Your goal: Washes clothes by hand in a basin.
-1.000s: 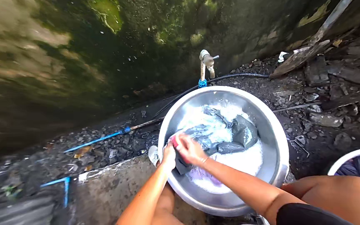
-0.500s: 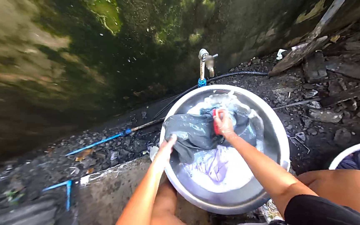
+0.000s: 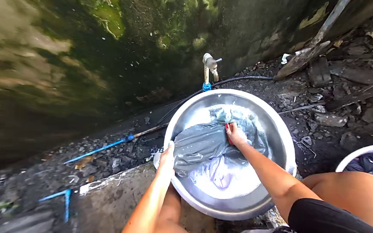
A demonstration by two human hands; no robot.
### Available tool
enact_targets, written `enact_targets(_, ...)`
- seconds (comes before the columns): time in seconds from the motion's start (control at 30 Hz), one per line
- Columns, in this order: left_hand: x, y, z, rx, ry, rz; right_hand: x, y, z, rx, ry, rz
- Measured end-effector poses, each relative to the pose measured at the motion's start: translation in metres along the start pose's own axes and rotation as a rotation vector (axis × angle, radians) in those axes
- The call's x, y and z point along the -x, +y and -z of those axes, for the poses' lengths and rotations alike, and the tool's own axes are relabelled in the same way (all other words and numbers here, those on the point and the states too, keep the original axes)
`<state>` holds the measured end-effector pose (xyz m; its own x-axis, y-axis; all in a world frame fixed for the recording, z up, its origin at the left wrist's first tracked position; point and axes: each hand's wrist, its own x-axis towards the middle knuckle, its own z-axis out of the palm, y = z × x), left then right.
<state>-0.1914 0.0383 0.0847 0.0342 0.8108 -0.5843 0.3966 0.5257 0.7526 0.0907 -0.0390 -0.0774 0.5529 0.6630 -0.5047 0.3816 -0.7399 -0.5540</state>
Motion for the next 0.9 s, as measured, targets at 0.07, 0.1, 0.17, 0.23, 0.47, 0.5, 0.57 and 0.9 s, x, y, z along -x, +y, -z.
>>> enact_targets(0.07,-0.013,-0.016,-0.003,-0.040,-0.011,0.052,0.025,-0.033,-0.005,-0.170,0.022,0.064)
enact_targets(0.1,-0.020,-0.025,-0.007,-0.069,-0.023,0.070,0.048,-0.057,-0.016,-0.257,0.002,0.179)
enact_targets(0.17,-0.026,-0.037,-0.018,-0.087,-0.034,0.082,0.100,-0.102,-0.050,-0.359,-0.119,0.426)
enact_targets(0.23,-0.022,-0.034,-0.027,-0.061,0.038,0.040,0.120,-0.118,-0.087,-0.384,-0.193,0.593)
enact_targets(0.47,0.019,0.021,-0.001,-0.081,-0.169,-0.158,0.006,-0.025,-0.050,0.023,-0.074,0.288)
enact_targets(0.5,0.025,0.024,0.011,-0.089,-0.235,-0.210,0.003,-0.014,-0.034,0.051,-0.070,0.210)
enact_targets(0.57,0.029,0.026,0.036,-0.275,-0.464,-0.294,-0.003,0.000,-0.005,0.055,-0.095,0.069)
enact_targets(0.9,-0.053,0.002,-0.027,-1.094,-0.268,0.065,-0.006,-0.008,0.086,-0.249,-0.038,0.108)
